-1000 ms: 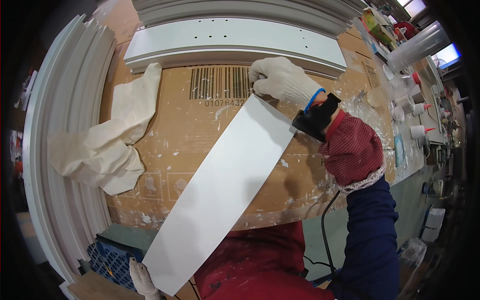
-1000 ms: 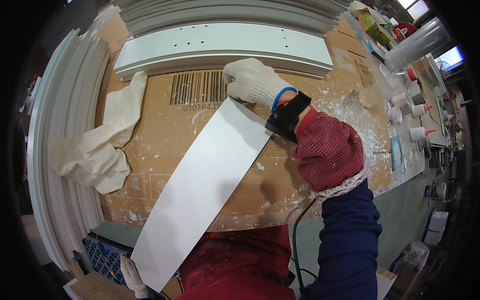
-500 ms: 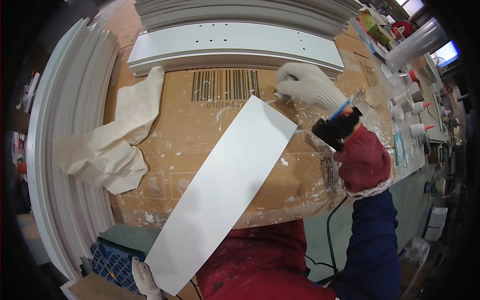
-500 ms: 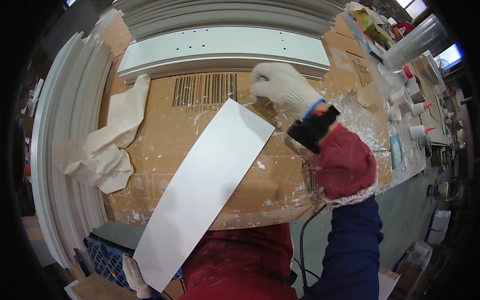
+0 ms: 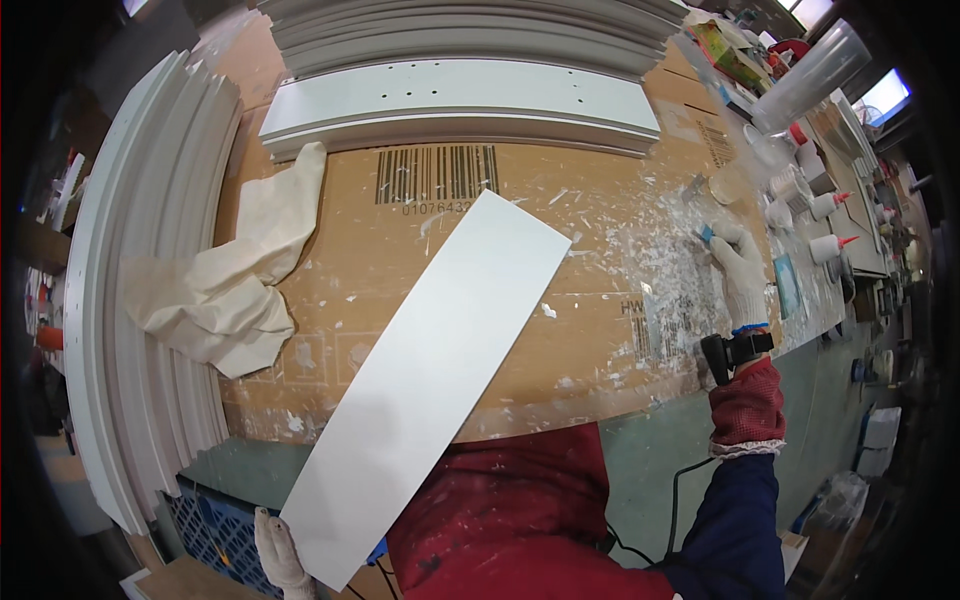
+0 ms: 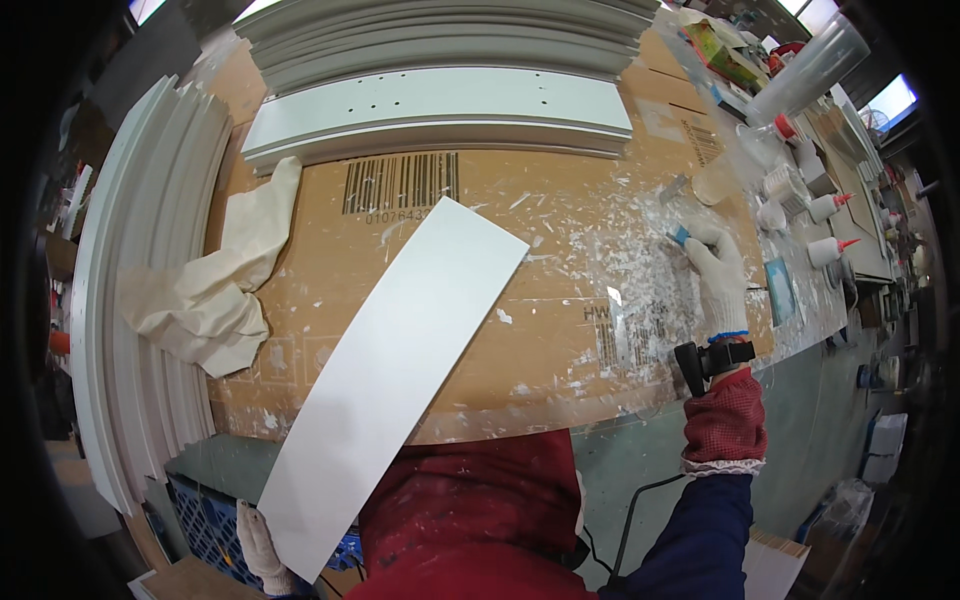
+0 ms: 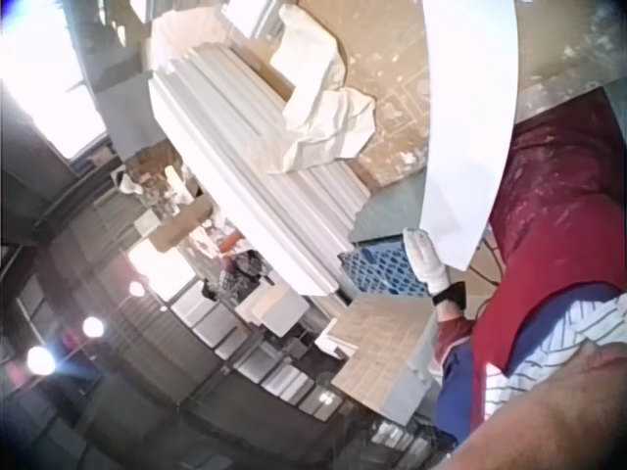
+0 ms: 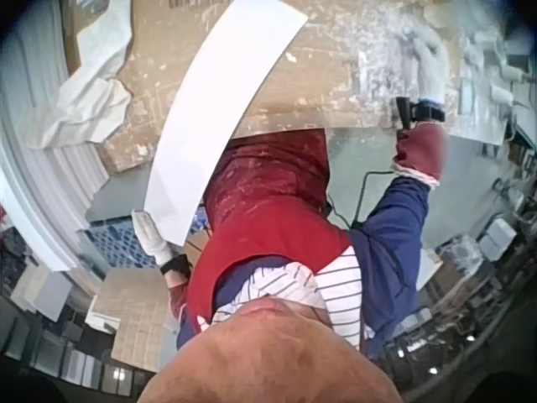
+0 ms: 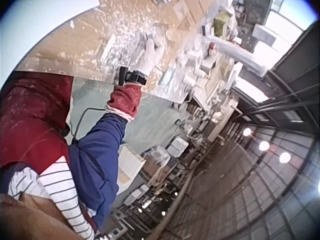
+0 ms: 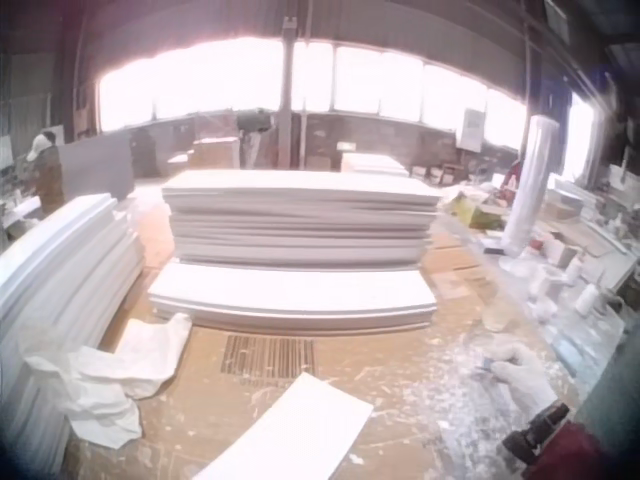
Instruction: The person sands the edges and surfaces of white rectangular panels using a sanding block. They flip the panels over to treat both sides and wipe them with a cloth to remove dust. The person handles the panels one at a time from a stack on the workbench.
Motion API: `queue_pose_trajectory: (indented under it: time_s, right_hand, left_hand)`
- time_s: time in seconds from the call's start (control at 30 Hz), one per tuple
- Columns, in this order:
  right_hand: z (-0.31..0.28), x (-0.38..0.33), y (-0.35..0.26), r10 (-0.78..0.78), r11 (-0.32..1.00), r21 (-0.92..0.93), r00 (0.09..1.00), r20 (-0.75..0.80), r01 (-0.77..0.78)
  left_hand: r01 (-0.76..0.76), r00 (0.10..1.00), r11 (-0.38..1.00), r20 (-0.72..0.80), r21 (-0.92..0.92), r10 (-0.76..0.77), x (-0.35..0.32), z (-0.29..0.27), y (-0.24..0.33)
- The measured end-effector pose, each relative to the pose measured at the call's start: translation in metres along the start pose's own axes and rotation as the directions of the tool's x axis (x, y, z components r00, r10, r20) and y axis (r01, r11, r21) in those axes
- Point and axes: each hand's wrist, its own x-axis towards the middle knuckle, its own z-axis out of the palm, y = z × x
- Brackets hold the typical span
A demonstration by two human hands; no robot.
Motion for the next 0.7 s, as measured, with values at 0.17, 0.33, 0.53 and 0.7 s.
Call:
queue_pose_trajectory:
  time_s: [0.17, 0.33, 0.53, 0.7]
  right_hand:
    - [-0.026, -0.010, 0.015, 0.122, 0.980, -0.164, 0.992, 0.028, -0.116]
    - [-0.003, -0.027, -0.019, -0.078, 0.710, -0.704, 0.989, -0.123, -0.032]
    - [0.041, -0.078, -0.056, -0.266, 0.911, -0.354, 0.958, -0.112, 0.211]
    - [0.123, -0.156, -0.094, 0.092, 0.960, 0.097, 0.625, 0.775, -0.263]
  left_hand:
    - [0.005, 1.000, 1.000, -0.030, -0.003, -0.005, 0.008, -0.009, 0.013]
    - [0.016, 0.998, 1.000, -0.061, -0.025, -0.018, 0.019, -0.018, 0.024]
    - [0.113, 0.993, 0.992, 0.046, -0.059, -0.110, 0.010, -0.026, 0.024]
    - [0.180, 0.976, 0.974, 0.151, -0.139, -0.158, 0.012, -0.048, 0.041]
